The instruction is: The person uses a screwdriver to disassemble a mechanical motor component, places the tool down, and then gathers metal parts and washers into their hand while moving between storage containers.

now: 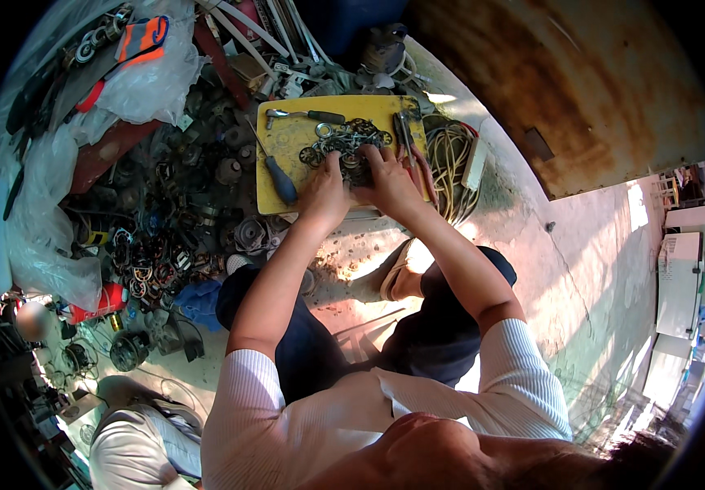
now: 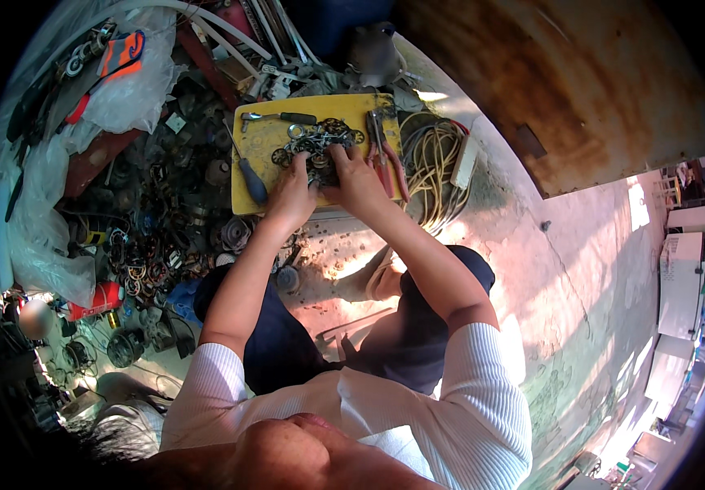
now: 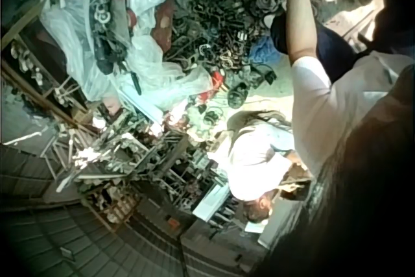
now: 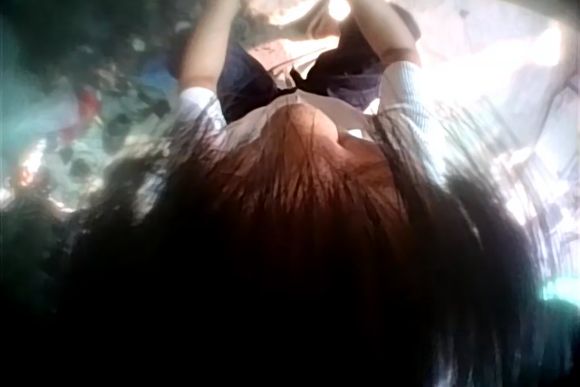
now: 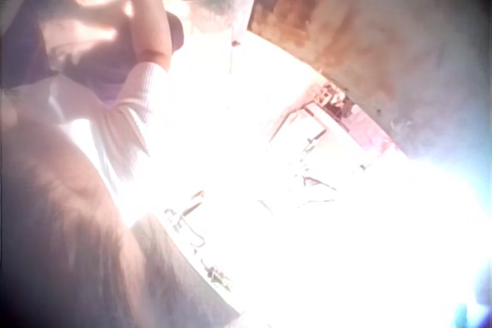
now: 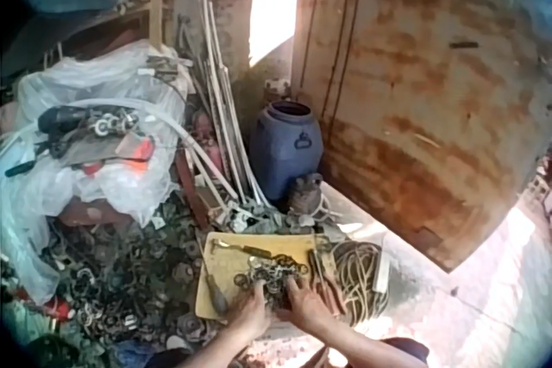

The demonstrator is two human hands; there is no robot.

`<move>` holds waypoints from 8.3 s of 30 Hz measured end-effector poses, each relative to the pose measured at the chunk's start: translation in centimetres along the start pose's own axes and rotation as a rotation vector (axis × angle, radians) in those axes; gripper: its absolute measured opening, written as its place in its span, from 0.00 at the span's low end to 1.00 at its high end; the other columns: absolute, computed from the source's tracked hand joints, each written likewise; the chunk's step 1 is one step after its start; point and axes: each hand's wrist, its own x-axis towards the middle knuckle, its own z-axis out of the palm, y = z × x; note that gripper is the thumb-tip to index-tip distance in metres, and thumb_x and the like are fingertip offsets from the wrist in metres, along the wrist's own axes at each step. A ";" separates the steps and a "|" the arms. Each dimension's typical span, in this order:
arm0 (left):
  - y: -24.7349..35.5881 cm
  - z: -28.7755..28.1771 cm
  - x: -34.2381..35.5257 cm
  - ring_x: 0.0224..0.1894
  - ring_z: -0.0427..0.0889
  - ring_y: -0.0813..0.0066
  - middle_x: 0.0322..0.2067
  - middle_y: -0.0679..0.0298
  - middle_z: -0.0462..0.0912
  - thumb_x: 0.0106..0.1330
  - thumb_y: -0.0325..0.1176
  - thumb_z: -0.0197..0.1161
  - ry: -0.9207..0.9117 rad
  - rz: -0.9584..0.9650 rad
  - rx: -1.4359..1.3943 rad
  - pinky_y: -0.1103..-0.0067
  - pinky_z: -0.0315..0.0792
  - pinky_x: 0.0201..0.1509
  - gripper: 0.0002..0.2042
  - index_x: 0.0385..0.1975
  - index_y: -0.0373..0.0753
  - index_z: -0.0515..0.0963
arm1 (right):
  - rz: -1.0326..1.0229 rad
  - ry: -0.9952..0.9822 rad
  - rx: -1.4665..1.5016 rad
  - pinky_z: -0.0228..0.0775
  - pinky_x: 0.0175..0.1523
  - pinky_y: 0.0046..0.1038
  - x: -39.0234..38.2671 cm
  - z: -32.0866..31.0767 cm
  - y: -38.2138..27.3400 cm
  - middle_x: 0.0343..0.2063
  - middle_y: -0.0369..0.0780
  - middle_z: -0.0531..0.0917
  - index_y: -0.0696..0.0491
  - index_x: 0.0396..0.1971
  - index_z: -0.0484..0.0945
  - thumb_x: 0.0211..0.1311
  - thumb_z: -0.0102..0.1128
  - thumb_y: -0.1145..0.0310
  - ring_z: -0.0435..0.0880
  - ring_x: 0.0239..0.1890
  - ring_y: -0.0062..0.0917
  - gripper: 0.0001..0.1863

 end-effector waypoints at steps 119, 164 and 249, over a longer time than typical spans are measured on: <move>-4.3 3.1 4.5 0.49 0.75 0.66 0.45 0.62 0.75 0.71 0.41 0.45 -0.280 -0.183 -2.307 0.67 0.72 0.54 0.13 0.44 0.42 0.72 | -0.577 0.342 -0.044 0.62 0.48 0.34 4.4 1.0 -4.3 0.33 0.39 0.77 0.50 0.33 0.78 0.52 0.67 0.55 0.77 0.38 0.34 0.16; -3.5 0.2 3.8 0.49 0.79 0.61 0.44 0.56 0.81 0.72 0.44 0.47 -0.441 -0.113 -2.372 0.59 0.71 0.60 0.16 0.47 0.40 0.76 | -0.260 0.392 0.310 0.70 0.49 0.39 3.5 -1.9 -4.4 0.43 0.48 0.76 0.57 0.41 0.74 0.64 0.56 0.71 0.77 0.45 0.47 0.08; -5.9 2.3 4.1 0.55 0.77 0.65 0.51 0.61 0.78 0.72 0.44 0.44 -0.461 -0.214 -2.346 0.64 0.71 0.61 0.17 0.51 0.44 0.74 | -0.680 0.189 0.032 0.69 0.48 0.33 4.5 -0.2 -4.7 0.37 0.39 0.81 0.49 0.37 0.82 0.50 0.64 0.60 0.80 0.41 0.34 0.15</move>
